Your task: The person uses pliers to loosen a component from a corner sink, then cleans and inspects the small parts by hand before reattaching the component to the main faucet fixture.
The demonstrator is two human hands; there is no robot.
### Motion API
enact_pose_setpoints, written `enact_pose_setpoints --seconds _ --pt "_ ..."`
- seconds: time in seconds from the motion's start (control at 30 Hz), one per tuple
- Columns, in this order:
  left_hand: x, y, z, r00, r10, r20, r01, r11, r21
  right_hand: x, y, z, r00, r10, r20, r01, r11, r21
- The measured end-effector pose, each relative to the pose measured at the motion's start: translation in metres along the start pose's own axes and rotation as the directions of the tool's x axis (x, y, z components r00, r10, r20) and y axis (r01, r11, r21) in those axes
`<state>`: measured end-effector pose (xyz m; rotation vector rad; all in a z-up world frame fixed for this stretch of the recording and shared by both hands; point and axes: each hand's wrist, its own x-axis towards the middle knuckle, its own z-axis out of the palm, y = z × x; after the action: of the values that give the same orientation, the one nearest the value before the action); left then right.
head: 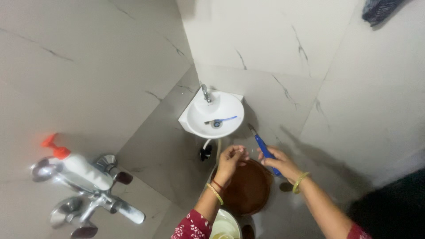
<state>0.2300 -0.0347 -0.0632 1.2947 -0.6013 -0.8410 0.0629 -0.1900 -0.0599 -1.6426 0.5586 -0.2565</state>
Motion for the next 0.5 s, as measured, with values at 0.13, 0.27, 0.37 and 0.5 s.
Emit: enact_pose_setpoints --seconds 0.13,0.27,0.37,0.5 --pt "0.047 0.001 -0.048 0.994 -0.053 -0.096 0.05 0.998 -0.03 0.06 -0.023 0.011 0.999 -0.01 0.034 0.016 0.981 -0.194" --pt "0.088 0.004 -0.07 0.984 -0.156 -0.091 0.145 0.983 -0.112 0.119 -0.042 0.017 0.995 -0.067 0.067 0.092 0.854 -0.512" --pt "0.105 0.004 -0.075 0.978 -0.186 -0.099 0.169 0.972 -0.161 0.155 -0.054 0.027 0.994 -0.077 0.083 0.112 0.76 -0.64" --pt "0.124 0.002 -0.083 0.964 -0.243 -0.105 0.23 0.965 -0.126 0.195 -0.063 0.048 0.985 0.04 0.169 0.116 0.572 -0.812"
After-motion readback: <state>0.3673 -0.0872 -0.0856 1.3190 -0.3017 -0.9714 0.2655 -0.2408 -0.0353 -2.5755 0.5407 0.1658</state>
